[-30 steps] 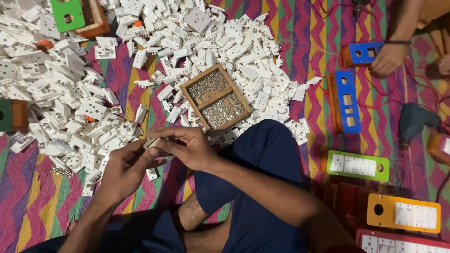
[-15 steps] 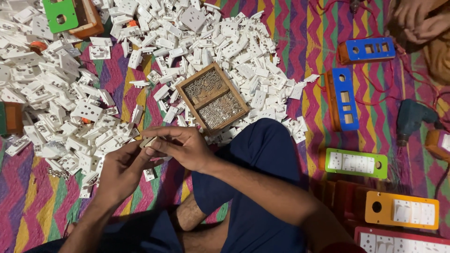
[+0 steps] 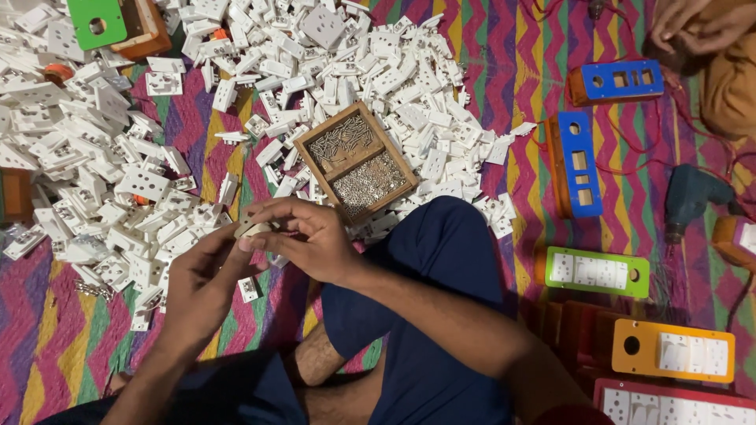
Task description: The person sits on a mat and assembles small white plastic electrical components by hand, inserting metal pins and snapping parts together. They handle multiple loose pieces and a blue plastic frame, working with a box of screws and pins nearby.
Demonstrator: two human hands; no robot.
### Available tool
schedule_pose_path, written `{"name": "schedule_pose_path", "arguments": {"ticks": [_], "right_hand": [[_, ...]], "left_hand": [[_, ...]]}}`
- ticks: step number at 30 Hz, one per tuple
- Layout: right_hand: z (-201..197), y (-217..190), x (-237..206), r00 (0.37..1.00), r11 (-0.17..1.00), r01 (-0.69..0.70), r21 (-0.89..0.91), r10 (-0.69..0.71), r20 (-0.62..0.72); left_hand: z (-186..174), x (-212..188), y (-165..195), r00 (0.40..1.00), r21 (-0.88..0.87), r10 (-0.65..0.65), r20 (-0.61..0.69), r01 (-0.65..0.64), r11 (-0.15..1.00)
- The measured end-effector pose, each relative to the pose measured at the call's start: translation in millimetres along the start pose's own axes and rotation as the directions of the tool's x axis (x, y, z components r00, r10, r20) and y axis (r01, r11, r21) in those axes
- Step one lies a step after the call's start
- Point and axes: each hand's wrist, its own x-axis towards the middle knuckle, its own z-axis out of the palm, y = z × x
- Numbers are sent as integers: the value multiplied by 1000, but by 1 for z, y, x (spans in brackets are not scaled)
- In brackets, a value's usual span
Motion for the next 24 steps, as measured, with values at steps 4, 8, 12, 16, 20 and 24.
{"name": "schedule_pose_path", "arguments": {"ticks": [4, 8, 12, 16, 20, 24], "right_hand": [[-7, -5, 4, 997, 999, 30, -31, -28, 78], [-9, -7, 5, 997, 1000, -26, -13, 27, 78], [-9, -4, 5, 997, 999, -38, -1, 38, 70], [-11, 0, 4, 996, 999, -42, -10, 42, 75], [-13, 3, 2, 995, 998, -69, 2, 68, 73], [-13, 6, 1, 996, 997, -64, -30, 66, 54]], "left_hand": [[-2, 0, -4, 1000, -70, 30, -10, -30, 997], [-4, 0, -8, 999, -36, 43, 6, -42, 998], [-5, 1, -8, 999, 4, 41, -4, -41, 999], [-5, 1, -5, 1000, 19, 10, -18, -9, 1000], [-4, -1, -3, 1000, -8, 24, -20, -25, 1000], [-3, 0, -1, 999, -31, 38, -5, -38, 999]]}}
